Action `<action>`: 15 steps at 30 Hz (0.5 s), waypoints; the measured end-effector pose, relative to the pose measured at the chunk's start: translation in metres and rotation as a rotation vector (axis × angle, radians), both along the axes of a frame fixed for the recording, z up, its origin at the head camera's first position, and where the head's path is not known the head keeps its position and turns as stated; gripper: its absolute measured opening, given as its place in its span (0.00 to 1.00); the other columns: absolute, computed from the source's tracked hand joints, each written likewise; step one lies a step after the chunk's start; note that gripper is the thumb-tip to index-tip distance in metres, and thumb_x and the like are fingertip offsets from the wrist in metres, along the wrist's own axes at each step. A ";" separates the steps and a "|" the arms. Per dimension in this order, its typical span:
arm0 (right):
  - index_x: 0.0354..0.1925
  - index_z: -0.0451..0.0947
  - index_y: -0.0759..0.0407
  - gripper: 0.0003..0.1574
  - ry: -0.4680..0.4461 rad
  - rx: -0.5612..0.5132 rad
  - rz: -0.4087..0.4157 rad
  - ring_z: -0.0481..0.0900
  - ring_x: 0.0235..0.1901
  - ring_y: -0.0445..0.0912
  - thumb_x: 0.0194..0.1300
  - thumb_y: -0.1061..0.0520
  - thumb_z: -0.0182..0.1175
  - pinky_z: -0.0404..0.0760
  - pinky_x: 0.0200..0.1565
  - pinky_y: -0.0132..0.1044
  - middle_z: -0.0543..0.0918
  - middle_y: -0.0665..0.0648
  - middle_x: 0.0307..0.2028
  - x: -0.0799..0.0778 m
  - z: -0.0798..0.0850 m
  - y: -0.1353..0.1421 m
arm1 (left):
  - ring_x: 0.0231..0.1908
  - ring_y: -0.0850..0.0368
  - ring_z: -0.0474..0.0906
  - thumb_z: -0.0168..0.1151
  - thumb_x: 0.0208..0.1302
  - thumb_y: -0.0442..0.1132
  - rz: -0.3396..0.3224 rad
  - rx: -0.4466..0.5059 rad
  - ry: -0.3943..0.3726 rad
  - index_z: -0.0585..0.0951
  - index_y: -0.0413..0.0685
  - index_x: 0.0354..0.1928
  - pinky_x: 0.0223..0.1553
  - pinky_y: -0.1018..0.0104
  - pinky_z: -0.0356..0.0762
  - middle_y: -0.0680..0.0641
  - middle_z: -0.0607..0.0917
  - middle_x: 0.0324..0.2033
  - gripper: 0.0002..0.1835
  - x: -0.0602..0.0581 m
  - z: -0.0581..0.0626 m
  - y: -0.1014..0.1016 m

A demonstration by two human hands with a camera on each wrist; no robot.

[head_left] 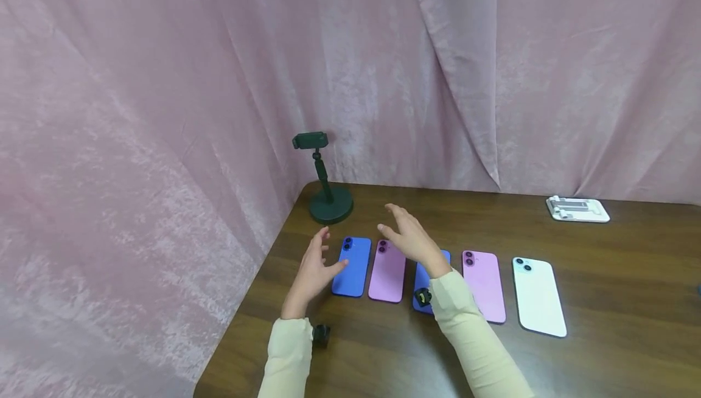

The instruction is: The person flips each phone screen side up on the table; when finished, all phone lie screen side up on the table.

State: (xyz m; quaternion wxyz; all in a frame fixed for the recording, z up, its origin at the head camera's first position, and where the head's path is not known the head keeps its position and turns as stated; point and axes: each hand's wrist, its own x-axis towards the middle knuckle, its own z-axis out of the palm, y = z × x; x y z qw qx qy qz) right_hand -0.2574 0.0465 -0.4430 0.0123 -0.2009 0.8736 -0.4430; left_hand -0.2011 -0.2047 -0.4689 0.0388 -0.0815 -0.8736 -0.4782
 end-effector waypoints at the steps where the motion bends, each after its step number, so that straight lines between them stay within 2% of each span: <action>1: 0.76 0.55 0.68 0.41 -0.003 0.008 0.007 0.59 0.72 0.63 0.77 0.49 0.54 0.60 0.69 0.59 0.64 0.69 0.72 -0.001 -0.002 -0.002 | 0.66 0.30 0.65 0.73 0.60 0.37 -0.006 -0.001 -0.011 0.55 0.39 0.77 0.61 0.37 0.68 0.32 0.64 0.71 0.48 0.000 -0.001 0.000; 5: 0.74 0.59 0.68 0.38 -0.023 0.029 0.037 0.66 0.68 0.63 0.74 0.54 0.59 0.67 0.65 0.58 0.70 0.69 0.68 -0.004 -0.008 -0.016 | 0.68 0.32 0.63 0.75 0.56 0.33 -0.035 -0.015 -0.079 0.53 0.42 0.78 0.62 0.38 0.68 0.34 0.62 0.73 0.52 0.000 -0.002 -0.002; 10: 0.71 0.63 0.68 0.37 -0.034 0.022 0.067 0.73 0.63 0.62 0.70 0.59 0.63 0.73 0.60 0.56 0.73 0.69 0.66 -0.003 -0.014 -0.037 | 0.68 0.32 0.63 0.76 0.56 0.34 -0.043 -0.048 -0.136 0.53 0.43 0.78 0.61 0.38 0.69 0.35 0.62 0.73 0.53 0.001 -0.005 -0.004; 13: 0.70 0.64 0.69 0.37 -0.036 0.038 0.074 0.74 0.62 0.62 0.68 0.61 0.65 0.73 0.60 0.57 0.73 0.70 0.65 -0.001 -0.019 -0.046 | 0.67 0.31 0.64 0.77 0.55 0.34 -0.055 -0.063 -0.149 0.54 0.41 0.77 0.61 0.37 0.69 0.33 0.63 0.72 0.53 0.002 -0.011 -0.005; 15: 0.70 0.64 0.69 0.39 -0.058 0.079 0.070 0.71 0.65 0.63 0.67 0.62 0.66 0.71 0.62 0.57 0.72 0.69 0.67 0.001 -0.023 -0.048 | 0.67 0.31 0.64 0.78 0.53 0.34 -0.085 -0.073 -0.172 0.54 0.40 0.77 0.62 0.37 0.68 0.32 0.63 0.72 0.54 0.003 -0.016 -0.005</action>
